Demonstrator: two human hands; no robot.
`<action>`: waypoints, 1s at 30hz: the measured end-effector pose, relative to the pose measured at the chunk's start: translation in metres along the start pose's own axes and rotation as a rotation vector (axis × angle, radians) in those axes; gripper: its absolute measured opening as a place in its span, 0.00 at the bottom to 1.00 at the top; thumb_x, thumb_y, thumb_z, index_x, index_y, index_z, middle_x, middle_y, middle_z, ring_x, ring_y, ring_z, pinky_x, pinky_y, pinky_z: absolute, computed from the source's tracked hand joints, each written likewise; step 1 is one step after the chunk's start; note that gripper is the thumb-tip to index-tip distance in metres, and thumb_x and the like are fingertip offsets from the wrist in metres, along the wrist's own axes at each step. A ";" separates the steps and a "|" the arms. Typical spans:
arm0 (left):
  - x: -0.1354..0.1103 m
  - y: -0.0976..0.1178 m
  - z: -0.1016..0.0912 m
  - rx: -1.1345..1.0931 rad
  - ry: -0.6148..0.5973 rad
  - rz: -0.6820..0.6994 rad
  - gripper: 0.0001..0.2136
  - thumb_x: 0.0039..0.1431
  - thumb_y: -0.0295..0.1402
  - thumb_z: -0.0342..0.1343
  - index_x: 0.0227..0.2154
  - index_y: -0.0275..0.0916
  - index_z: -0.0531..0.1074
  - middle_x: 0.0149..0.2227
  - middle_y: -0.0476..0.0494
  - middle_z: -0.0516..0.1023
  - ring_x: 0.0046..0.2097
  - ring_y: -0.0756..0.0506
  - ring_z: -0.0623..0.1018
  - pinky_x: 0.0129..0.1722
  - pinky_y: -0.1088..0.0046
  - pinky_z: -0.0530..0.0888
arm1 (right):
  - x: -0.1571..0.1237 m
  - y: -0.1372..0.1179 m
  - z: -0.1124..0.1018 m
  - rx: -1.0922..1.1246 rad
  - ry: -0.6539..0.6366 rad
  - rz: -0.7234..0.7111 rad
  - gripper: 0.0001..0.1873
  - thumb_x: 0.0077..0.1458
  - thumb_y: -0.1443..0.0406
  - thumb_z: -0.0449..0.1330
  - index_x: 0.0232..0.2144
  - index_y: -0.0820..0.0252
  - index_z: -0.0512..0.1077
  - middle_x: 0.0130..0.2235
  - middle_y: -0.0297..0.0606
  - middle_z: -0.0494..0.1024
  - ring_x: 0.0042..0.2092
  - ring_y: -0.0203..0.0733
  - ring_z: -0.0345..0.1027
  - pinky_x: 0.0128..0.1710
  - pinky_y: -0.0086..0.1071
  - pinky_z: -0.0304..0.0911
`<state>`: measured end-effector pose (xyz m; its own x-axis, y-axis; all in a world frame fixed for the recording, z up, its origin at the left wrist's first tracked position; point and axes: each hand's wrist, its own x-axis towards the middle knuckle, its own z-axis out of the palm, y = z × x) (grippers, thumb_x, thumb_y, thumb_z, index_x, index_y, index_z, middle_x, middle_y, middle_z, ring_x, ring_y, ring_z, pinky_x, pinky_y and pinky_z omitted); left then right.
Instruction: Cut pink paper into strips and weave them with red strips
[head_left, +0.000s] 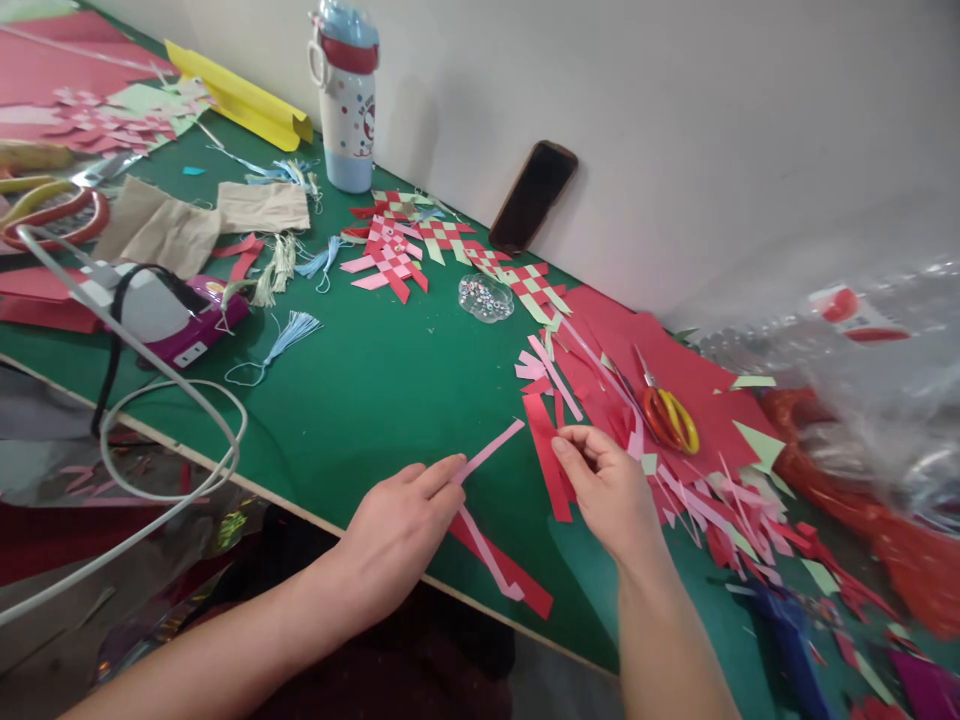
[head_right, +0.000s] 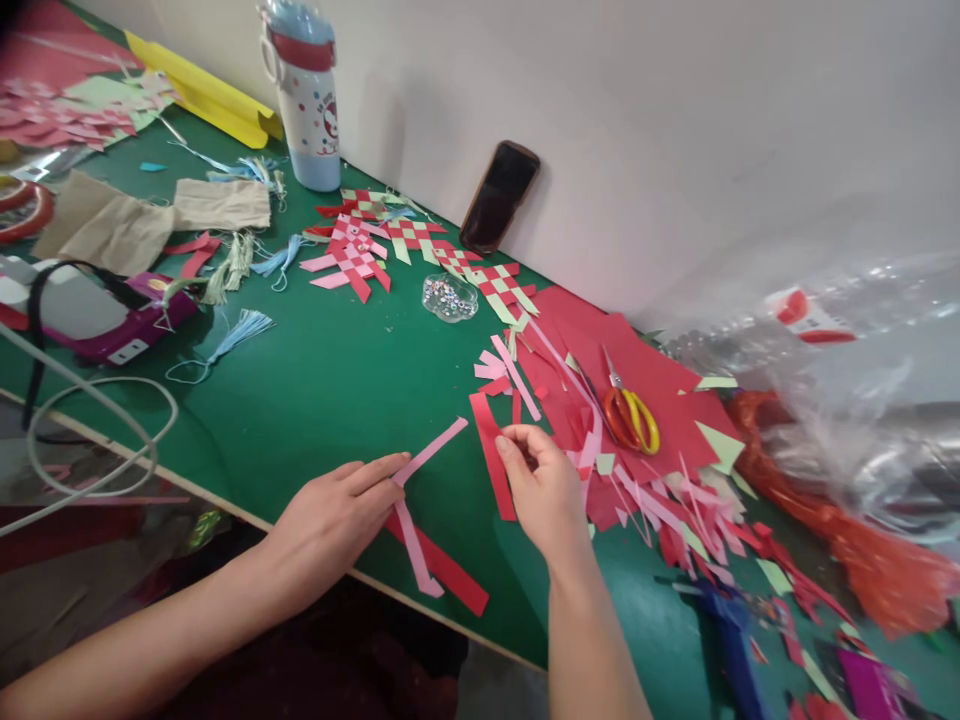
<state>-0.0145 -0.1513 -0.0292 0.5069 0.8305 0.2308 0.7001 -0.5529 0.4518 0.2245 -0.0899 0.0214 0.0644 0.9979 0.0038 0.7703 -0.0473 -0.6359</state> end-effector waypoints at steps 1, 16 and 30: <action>0.000 0.000 0.000 -0.001 0.000 -0.002 0.12 0.70 0.26 0.42 0.39 0.36 0.71 0.59 0.40 0.72 0.45 0.44 0.79 0.44 0.64 0.79 | 0.000 -0.001 0.000 0.024 -0.010 0.001 0.18 0.56 0.49 0.56 0.34 0.57 0.72 0.30 0.38 0.78 0.32 0.43 0.72 0.32 0.34 0.66; 0.000 0.000 0.003 0.033 -0.006 0.007 0.10 0.69 0.24 0.43 0.42 0.35 0.71 0.60 0.38 0.70 0.48 0.43 0.79 0.47 0.63 0.79 | -0.005 0.001 0.001 0.236 -0.038 0.056 0.19 0.54 0.50 0.62 0.38 0.59 0.76 0.34 0.39 0.80 0.36 0.44 0.75 0.39 0.36 0.70; 0.001 0.002 -0.001 0.015 0.035 -0.014 0.11 0.68 0.24 0.43 0.41 0.36 0.71 0.58 0.37 0.73 0.45 0.44 0.80 0.46 0.61 0.80 | -0.015 -0.003 0.003 0.132 -0.105 -0.009 0.16 0.55 0.51 0.60 0.35 0.55 0.78 0.35 0.37 0.81 0.37 0.44 0.75 0.38 0.35 0.71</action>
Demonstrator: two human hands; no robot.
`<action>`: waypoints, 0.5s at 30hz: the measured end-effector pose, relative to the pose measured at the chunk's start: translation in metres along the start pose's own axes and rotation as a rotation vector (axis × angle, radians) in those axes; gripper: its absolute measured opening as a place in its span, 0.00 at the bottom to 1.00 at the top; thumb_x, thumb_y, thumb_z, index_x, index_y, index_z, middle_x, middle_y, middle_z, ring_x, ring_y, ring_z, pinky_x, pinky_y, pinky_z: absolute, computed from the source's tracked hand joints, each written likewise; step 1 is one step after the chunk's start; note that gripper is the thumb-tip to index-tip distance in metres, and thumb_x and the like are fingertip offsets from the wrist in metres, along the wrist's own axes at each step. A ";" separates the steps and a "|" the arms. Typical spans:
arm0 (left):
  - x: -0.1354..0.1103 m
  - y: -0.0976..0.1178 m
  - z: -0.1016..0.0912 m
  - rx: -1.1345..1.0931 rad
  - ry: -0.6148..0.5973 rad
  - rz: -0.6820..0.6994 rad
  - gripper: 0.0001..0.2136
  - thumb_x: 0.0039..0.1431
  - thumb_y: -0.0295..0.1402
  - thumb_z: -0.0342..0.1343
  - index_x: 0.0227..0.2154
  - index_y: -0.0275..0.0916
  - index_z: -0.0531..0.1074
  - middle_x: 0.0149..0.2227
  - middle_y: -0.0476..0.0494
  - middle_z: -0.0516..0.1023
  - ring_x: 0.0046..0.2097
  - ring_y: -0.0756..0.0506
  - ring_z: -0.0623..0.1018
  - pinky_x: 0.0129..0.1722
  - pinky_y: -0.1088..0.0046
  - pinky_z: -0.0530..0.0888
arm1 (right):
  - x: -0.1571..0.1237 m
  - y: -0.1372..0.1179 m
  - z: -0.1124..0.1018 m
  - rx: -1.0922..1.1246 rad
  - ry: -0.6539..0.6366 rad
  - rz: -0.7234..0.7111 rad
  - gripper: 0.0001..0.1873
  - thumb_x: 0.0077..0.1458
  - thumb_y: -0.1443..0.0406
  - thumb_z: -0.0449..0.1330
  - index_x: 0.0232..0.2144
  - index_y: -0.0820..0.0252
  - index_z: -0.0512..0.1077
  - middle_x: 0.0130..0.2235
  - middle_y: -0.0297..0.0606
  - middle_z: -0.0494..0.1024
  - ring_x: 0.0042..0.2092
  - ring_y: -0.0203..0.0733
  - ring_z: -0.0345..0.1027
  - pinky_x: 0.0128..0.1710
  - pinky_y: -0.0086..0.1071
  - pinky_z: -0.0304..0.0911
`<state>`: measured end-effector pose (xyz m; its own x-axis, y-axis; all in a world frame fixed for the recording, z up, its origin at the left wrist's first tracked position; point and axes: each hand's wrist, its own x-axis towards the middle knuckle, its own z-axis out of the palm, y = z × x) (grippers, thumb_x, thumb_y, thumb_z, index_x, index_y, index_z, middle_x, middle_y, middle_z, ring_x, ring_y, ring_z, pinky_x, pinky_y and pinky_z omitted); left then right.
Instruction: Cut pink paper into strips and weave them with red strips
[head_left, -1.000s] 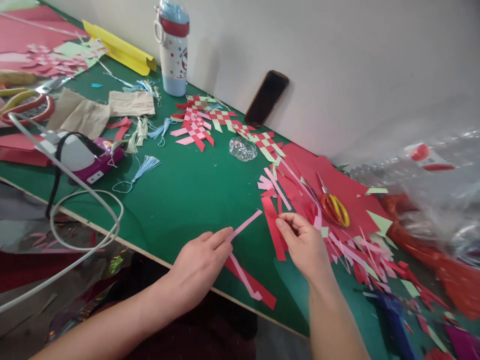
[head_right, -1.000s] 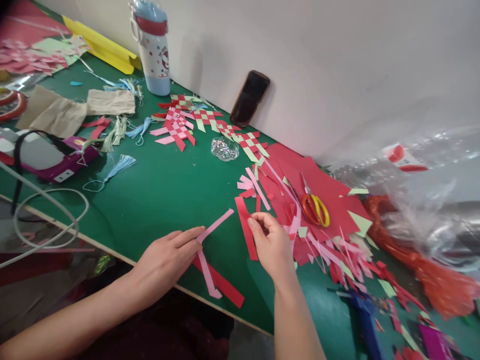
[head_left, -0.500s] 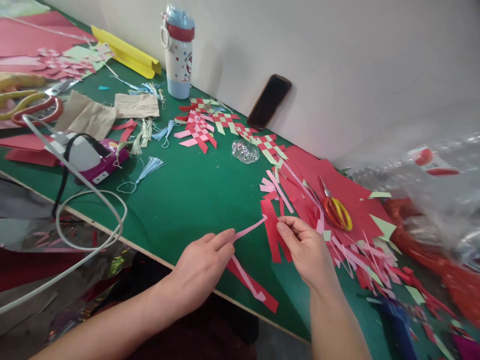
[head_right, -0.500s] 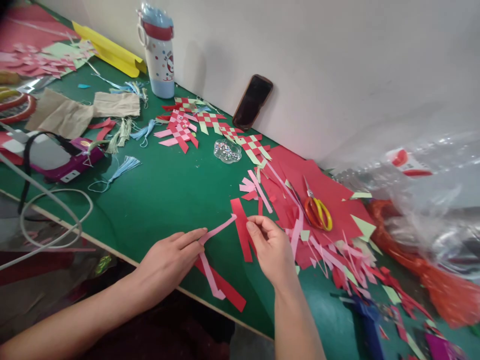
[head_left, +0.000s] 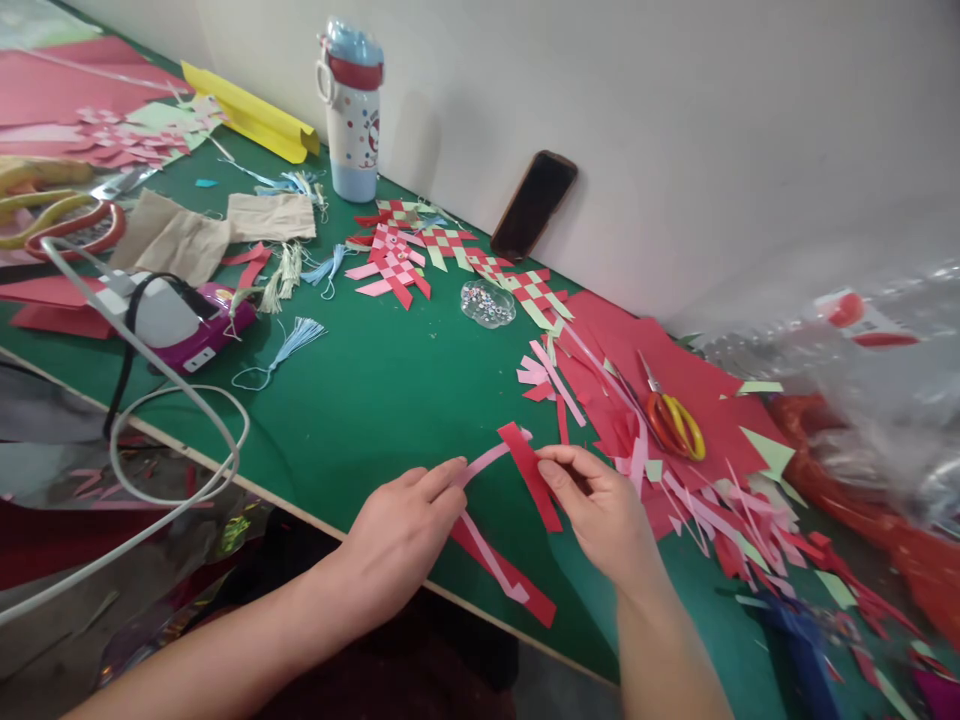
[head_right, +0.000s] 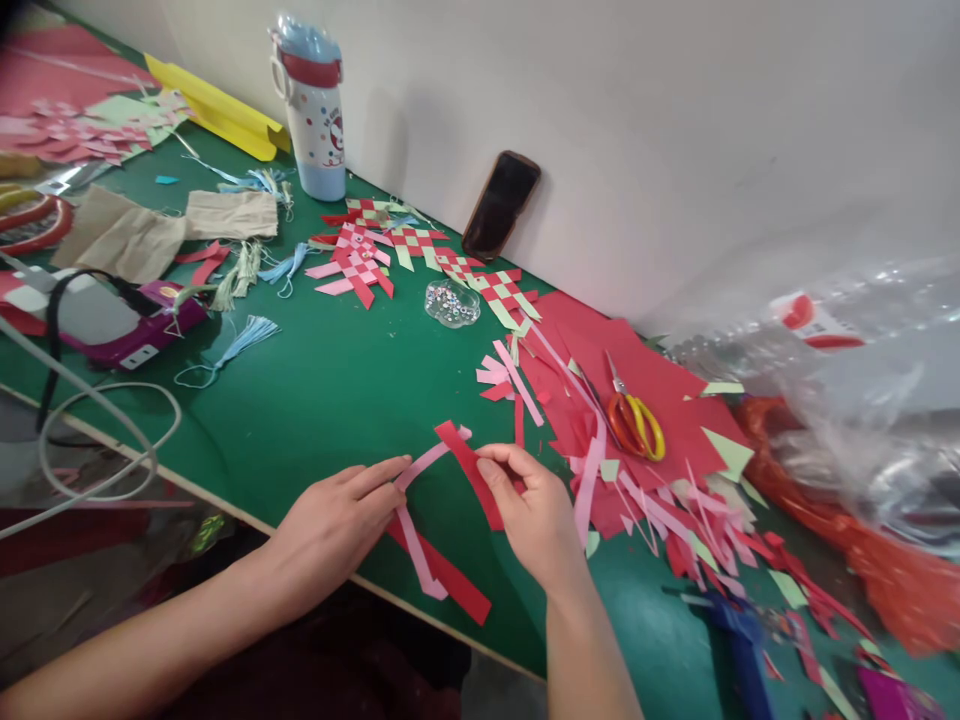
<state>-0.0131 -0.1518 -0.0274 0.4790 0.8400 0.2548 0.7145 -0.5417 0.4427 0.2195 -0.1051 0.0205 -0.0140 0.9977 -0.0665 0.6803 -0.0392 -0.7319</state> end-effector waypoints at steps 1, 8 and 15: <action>0.000 0.000 0.000 0.004 -0.004 -0.003 0.11 0.68 0.24 0.43 0.41 0.36 0.71 0.58 0.36 0.72 0.47 0.43 0.79 0.46 0.61 0.79 | 0.000 -0.001 0.000 -0.033 -0.034 -0.007 0.15 0.56 0.51 0.60 0.35 0.55 0.78 0.35 0.36 0.82 0.37 0.44 0.75 0.38 0.34 0.70; -0.002 0.004 -0.004 0.036 -0.039 -0.059 0.10 0.65 0.21 0.43 0.34 0.36 0.68 0.61 0.31 0.64 0.46 0.42 0.79 0.41 0.64 0.80 | 0.005 -0.017 0.003 -0.170 -0.267 -0.046 0.14 0.61 0.55 0.55 0.36 0.53 0.78 0.35 0.32 0.82 0.35 0.41 0.75 0.35 0.32 0.68; -0.008 0.003 0.003 -0.001 0.043 -0.098 0.13 0.66 0.23 0.44 0.51 0.40 0.63 0.52 0.39 0.67 0.39 0.47 0.79 0.35 0.69 0.81 | 0.007 -0.030 0.004 -0.205 -0.441 -0.107 0.11 0.60 0.60 0.55 0.37 0.51 0.78 0.34 0.30 0.82 0.34 0.40 0.75 0.34 0.32 0.66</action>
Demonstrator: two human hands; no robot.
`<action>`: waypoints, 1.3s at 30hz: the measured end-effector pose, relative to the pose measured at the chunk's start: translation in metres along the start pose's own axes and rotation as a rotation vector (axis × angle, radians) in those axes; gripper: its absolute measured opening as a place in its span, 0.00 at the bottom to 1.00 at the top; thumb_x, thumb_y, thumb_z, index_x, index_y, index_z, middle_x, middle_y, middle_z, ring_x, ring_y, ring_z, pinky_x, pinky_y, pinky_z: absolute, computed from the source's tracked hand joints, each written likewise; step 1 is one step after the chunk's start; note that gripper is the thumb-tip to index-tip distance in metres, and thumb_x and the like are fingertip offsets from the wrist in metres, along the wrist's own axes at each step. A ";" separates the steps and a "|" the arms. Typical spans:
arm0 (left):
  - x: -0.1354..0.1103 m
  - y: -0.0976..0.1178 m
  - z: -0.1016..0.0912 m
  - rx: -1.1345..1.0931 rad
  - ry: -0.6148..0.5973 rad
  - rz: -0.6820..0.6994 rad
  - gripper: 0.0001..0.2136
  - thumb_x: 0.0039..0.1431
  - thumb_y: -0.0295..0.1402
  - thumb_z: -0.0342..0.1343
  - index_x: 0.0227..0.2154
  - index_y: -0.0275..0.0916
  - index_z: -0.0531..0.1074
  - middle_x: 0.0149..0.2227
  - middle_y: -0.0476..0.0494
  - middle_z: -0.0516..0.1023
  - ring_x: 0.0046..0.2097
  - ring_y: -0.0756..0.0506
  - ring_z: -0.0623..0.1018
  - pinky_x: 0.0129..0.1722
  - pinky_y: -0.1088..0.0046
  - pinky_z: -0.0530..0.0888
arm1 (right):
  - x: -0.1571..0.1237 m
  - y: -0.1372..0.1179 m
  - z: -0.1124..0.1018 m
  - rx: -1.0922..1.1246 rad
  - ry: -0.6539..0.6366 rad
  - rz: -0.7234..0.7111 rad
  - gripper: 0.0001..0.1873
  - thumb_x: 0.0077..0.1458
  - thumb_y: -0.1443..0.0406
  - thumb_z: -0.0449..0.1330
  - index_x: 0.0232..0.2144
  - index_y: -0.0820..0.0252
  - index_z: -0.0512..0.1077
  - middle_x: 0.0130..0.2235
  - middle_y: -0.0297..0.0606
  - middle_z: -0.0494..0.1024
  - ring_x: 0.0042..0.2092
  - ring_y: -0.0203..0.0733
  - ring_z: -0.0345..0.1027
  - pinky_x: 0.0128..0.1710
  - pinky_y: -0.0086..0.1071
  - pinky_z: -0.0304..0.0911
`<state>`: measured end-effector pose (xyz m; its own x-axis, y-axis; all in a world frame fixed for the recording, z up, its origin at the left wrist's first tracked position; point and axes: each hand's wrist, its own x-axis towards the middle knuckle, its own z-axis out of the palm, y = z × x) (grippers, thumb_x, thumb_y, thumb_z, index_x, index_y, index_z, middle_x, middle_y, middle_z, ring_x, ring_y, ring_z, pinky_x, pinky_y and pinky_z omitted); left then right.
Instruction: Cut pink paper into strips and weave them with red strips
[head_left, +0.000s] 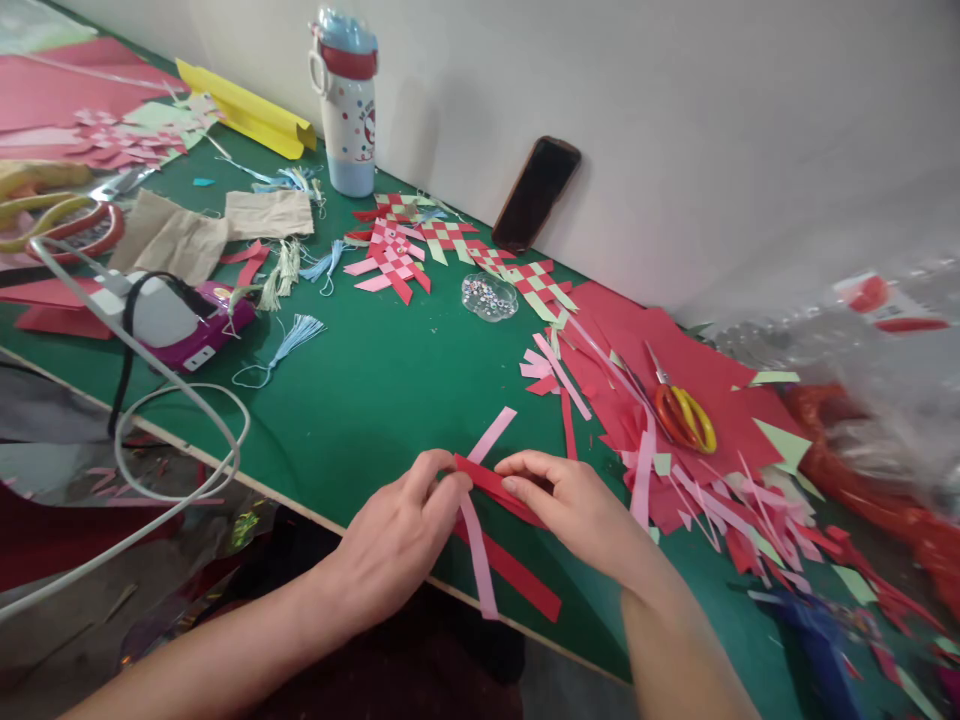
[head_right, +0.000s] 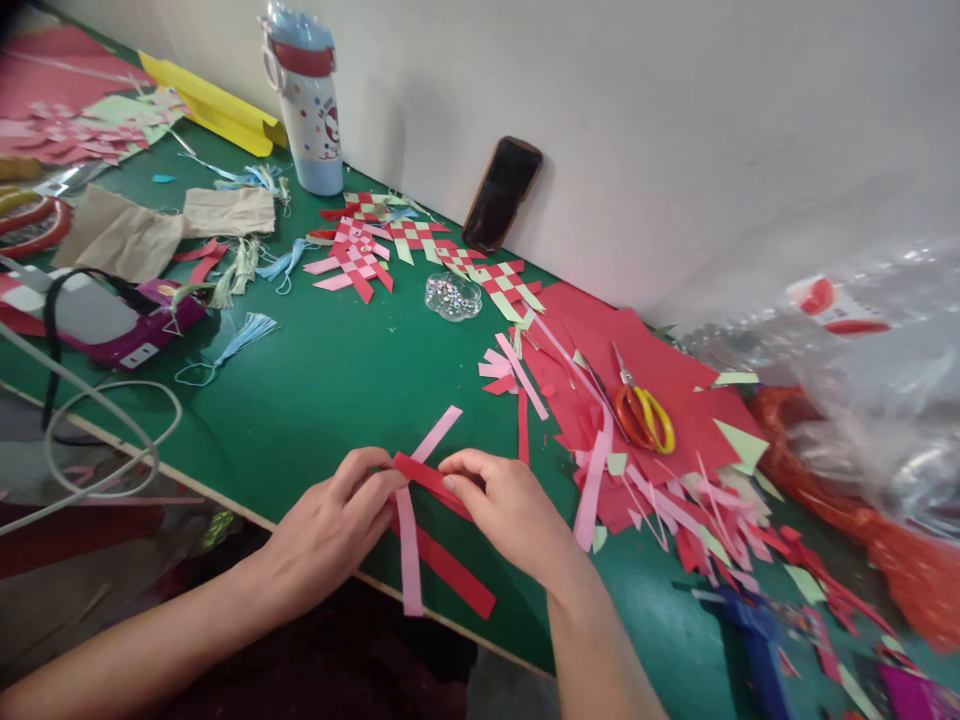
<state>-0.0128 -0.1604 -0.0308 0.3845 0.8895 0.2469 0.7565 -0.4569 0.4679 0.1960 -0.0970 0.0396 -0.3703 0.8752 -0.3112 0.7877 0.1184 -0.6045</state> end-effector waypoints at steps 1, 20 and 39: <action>-0.001 0.000 0.001 -0.007 0.013 0.000 0.12 0.66 0.24 0.44 0.51 0.40 0.62 0.51 0.39 0.67 0.39 0.46 0.78 0.35 0.68 0.80 | 0.000 0.000 0.000 -0.018 0.004 0.023 0.11 0.60 0.60 0.55 0.38 0.51 0.78 0.33 0.30 0.82 0.33 0.39 0.74 0.32 0.31 0.65; 0.009 0.001 -0.006 -0.220 0.097 -0.053 0.13 0.63 0.22 0.48 0.49 0.39 0.59 0.55 0.32 0.69 0.46 0.43 0.80 0.41 0.63 0.80 | -0.026 0.001 0.039 -0.289 0.327 -0.383 0.17 0.59 0.68 0.59 0.51 0.53 0.73 0.54 0.42 0.75 0.56 0.51 0.63 0.54 0.49 0.67; 0.010 0.000 -0.003 -0.233 0.102 -0.015 0.20 0.61 0.21 0.46 0.56 0.37 0.57 0.45 0.40 0.75 0.39 0.45 0.77 0.40 0.66 0.78 | -0.037 0.004 0.067 -0.452 0.367 -0.391 0.17 0.63 0.65 0.56 0.54 0.58 0.71 0.56 0.44 0.75 0.55 0.54 0.65 0.50 0.51 0.67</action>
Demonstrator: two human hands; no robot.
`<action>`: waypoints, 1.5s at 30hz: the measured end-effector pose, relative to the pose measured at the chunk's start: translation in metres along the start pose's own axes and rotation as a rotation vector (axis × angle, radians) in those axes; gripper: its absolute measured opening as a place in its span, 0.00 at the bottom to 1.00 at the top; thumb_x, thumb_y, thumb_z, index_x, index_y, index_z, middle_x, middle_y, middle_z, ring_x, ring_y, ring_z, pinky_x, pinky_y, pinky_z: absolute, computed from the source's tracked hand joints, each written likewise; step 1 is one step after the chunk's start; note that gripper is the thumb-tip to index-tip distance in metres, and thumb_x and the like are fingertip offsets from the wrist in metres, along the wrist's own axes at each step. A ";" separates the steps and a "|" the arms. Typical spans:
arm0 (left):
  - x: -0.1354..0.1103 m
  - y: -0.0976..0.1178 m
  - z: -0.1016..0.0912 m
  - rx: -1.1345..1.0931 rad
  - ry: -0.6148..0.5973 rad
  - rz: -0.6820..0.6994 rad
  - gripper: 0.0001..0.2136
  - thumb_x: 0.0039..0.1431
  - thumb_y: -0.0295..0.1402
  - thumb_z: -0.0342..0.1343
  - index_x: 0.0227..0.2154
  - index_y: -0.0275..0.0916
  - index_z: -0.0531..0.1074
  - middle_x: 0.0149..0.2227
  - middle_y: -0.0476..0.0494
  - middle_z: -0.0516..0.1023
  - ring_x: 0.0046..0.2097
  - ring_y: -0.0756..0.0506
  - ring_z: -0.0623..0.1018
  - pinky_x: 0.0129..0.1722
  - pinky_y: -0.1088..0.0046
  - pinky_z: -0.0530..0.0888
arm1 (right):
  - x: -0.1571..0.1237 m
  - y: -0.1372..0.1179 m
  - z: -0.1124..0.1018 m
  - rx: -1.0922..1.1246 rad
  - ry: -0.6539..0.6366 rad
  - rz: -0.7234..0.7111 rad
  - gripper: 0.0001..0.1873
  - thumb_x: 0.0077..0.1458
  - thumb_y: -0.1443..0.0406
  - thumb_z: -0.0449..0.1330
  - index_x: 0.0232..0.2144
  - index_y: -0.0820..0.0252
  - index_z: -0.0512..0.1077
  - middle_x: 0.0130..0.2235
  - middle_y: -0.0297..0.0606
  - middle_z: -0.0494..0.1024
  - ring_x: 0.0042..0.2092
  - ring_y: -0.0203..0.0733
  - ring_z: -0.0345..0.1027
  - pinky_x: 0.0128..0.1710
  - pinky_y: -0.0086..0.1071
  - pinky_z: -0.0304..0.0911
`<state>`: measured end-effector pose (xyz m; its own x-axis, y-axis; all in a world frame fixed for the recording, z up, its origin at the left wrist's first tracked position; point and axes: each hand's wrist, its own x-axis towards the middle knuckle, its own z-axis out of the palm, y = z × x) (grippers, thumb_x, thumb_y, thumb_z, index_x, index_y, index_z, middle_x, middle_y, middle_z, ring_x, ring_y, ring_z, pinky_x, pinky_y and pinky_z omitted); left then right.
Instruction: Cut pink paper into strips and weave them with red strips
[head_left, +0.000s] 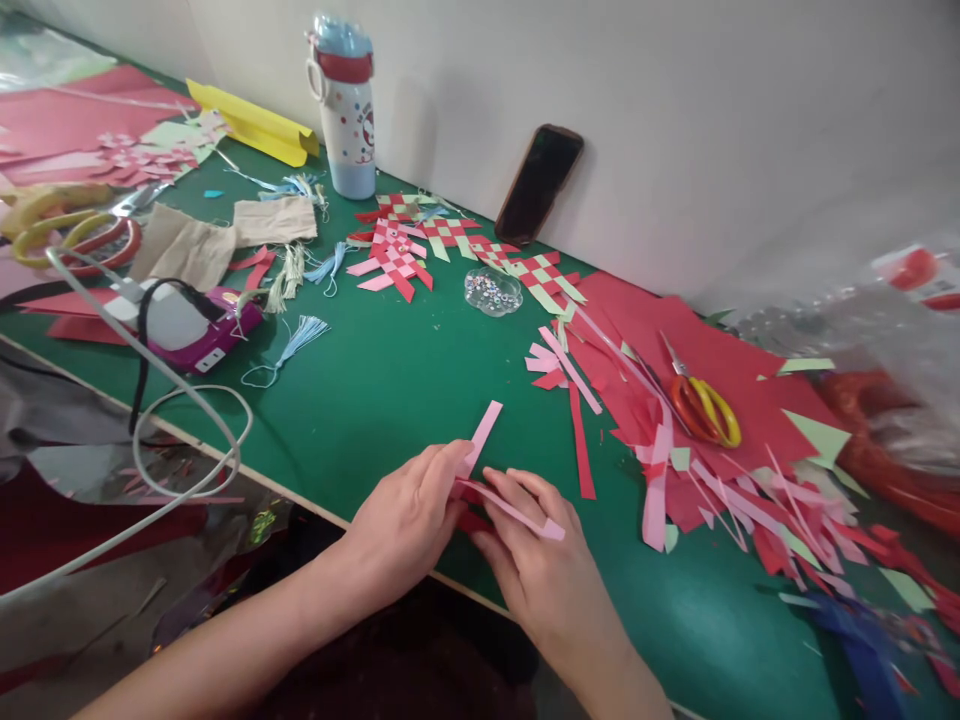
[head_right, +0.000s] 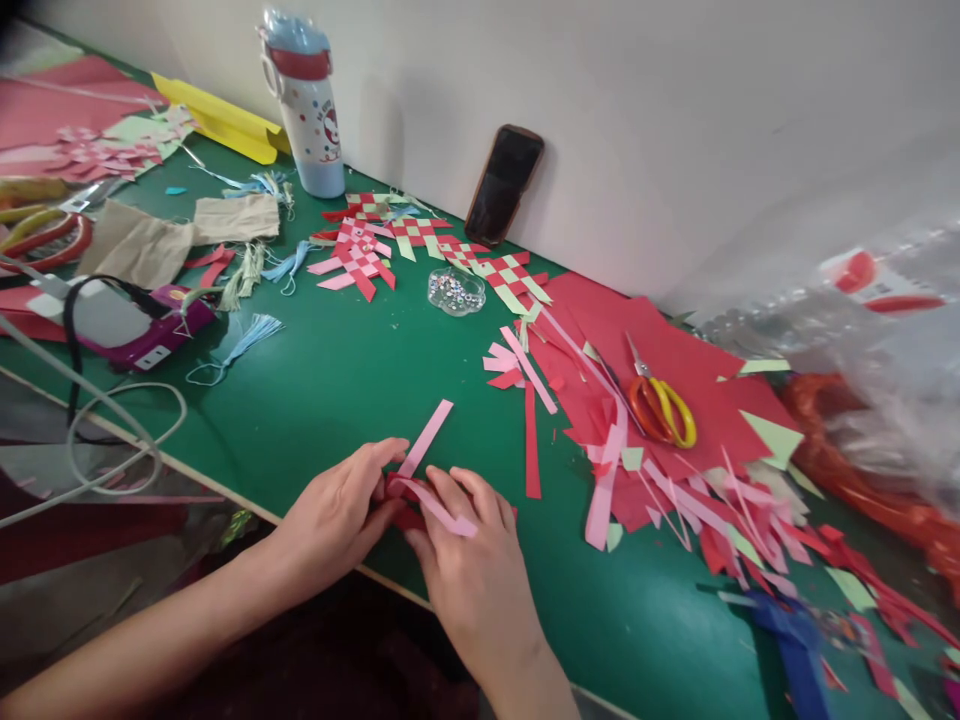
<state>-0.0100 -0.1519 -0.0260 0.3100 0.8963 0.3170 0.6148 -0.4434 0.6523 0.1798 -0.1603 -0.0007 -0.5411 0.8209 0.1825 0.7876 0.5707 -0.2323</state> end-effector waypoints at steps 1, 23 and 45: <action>0.000 0.001 -0.001 0.014 0.004 -0.003 0.20 0.61 0.21 0.46 0.56 0.37 0.57 0.45 0.39 0.74 0.40 0.45 0.77 0.40 0.66 0.78 | -0.004 -0.001 0.000 -0.020 -0.006 -0.012 0.18 0.63 0.66 0.56 0.55 0.58 0.70 0.56 0.44 0.75 0.55 0.54 0.64 0.51 0.51 0.67; -0.023 -0.020 -0.043 0.341 -0.155 0.426 0.17 0.67 0.40 0.55 0.54 0.39 0.70 0.53 0.47 0.77 0.57 0.42 0.71 0.65 0.56 0.59 | -0.008 0.001 -0.004 -0.008 0.003 -0.046 0.18 0.65 0.65 0.53 0.56 0.58 0.70 0.55 0.42 0.76 0.54 0.50 0.64 0.51 0.46 0.64; -0.022 -0.034 -0.041 0.335 -0.247 0.472 0.20 0.68 0.42 0.52 0.56 0.36 0.69 0.55 0.42 0.75 0.59 0.40 0.69 0.67 0.54 0.57 | 0.007 0.000 -0.004 0.090 0.015 -0.025 0.17 0.66 0.65 0.51 0.52 0.57 0.74 0.44 0.42 0.77 0.47 0.45 0.65 0.49 0.42 0.61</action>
<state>-0.0671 -0.1568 -0.0272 0.7372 0.5931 0.3238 0.5525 -0.8049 0.2165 0.1772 -0.1552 0.0048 -0.5554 0.8063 0.2032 0.7437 0.5910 -0.3123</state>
